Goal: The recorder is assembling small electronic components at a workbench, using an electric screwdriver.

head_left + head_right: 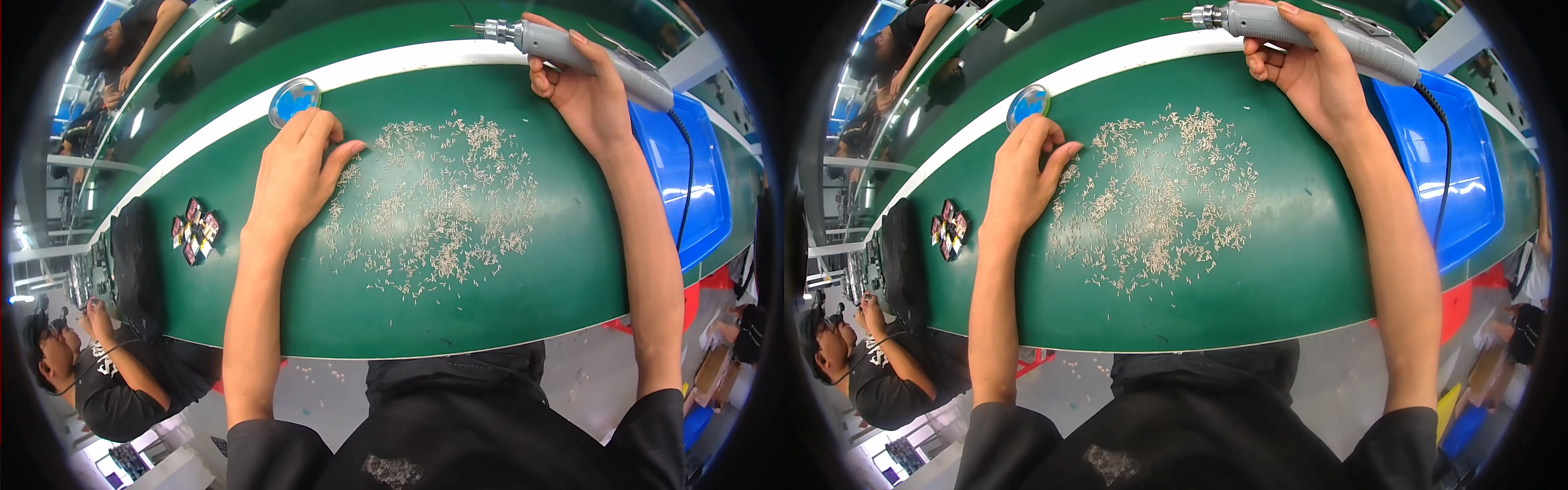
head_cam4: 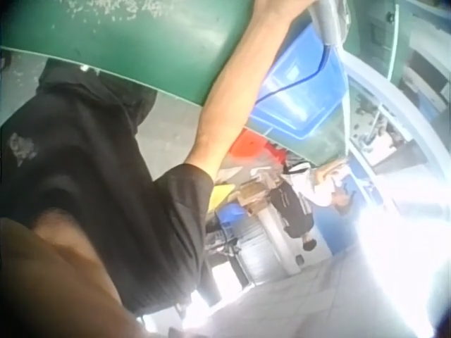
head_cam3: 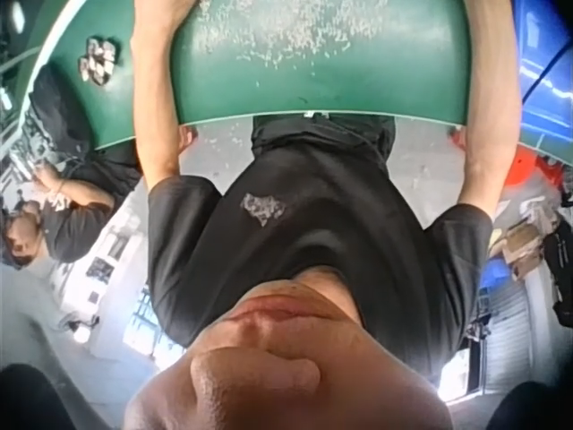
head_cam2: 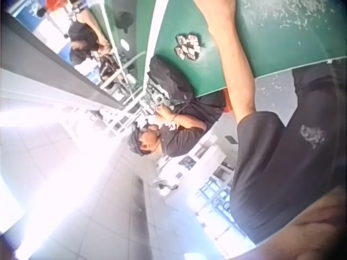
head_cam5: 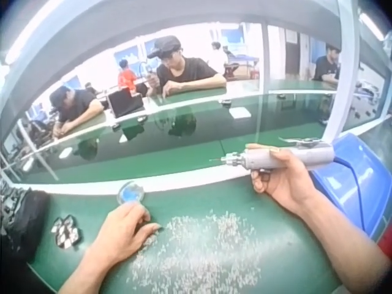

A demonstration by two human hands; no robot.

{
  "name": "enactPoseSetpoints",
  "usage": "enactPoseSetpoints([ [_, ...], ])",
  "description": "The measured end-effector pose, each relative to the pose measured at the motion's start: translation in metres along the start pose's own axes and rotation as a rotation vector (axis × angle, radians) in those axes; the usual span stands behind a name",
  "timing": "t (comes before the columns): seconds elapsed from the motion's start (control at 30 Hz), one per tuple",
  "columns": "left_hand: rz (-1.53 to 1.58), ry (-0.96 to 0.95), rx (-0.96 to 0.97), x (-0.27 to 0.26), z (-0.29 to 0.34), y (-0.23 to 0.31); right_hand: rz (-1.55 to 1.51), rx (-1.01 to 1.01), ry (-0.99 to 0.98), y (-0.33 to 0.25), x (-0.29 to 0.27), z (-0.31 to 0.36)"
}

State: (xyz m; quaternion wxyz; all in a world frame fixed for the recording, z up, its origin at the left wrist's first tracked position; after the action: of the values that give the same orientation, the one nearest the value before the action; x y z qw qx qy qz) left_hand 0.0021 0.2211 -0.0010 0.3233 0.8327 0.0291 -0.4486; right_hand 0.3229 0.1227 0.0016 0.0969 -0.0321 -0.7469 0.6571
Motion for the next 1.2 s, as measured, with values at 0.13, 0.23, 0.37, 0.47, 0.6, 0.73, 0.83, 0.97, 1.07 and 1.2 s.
enactPoseSetpoints([
  [0.13, 0.068, 0.000, -0.054, -0.002, 0.000, -0.002, -0.148, -0.016, 0.082, 0.001, 0.003, 0.004],
  [0.23, 0.110, -0.005, -0.088, -0.003, 0.001, 0.001, -0.149, -0.012, 0.090, 0.001, 0.000, 0.004],
  [0.37, 0.090, -0.015, -0.072, -0.003, 0.005, 0.004, -0.151, -0.010, 0.080, 0.002, 0.001, 0.003],
  [0.47, 0.129, 0.002, -0.085, -0.004, 0.006, 0.001, -0.144, -0.017, 0.072, 0.002, 0.001, 0.002],
  [0.6, 0.086, -0.005, -0.010, -0.002, 0.004, 0.005, -0.139, -0.018, 0.056, 0.002, -0.001, 0.002],
  [0.73, 0.094, -0.002, -0.045, -0.004, 0.005, 0.001, -0.161, -0.020, 0.007, -0.006, 0.005, 0.005],
  [0.83, 0.141, -0.006, -0.074, -0.004, 0.004, 0.002, -0.121, -0.026, 0.066, 0.002, -0.002, 0.002],
  [0.97, 0.117, -0.023, -0.063, -0.006, 0.004, 0.006, -0.142, -0.012, 0.047, 0.002, -0.001, 0.002],
  [1.07, 0.121, -0.034, -0.103, -0.008, 0.004, 0.007, -0.149, -0.012, 0.032, 0.003, -0.002, 0.002],
  [1.2, 0.205, -0.036, -0.213, -0.015, 0.010, 0.008, -0.179, -0.002, 0.044, 0.004, 0.002, 0.002],
])
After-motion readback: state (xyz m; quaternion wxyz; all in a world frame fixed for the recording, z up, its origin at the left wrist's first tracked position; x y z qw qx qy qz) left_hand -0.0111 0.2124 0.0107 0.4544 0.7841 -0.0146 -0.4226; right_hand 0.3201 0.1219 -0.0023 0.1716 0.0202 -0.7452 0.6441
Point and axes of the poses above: each hand's wrist, its own z-axis away from the middle knuckle, its own x-axis out of the palm, y = z × x, the point moved 1 cm from there along -z, towards the middle knuckle, and after that the axes turned 13 degrees about z, right-handed, at the moved point
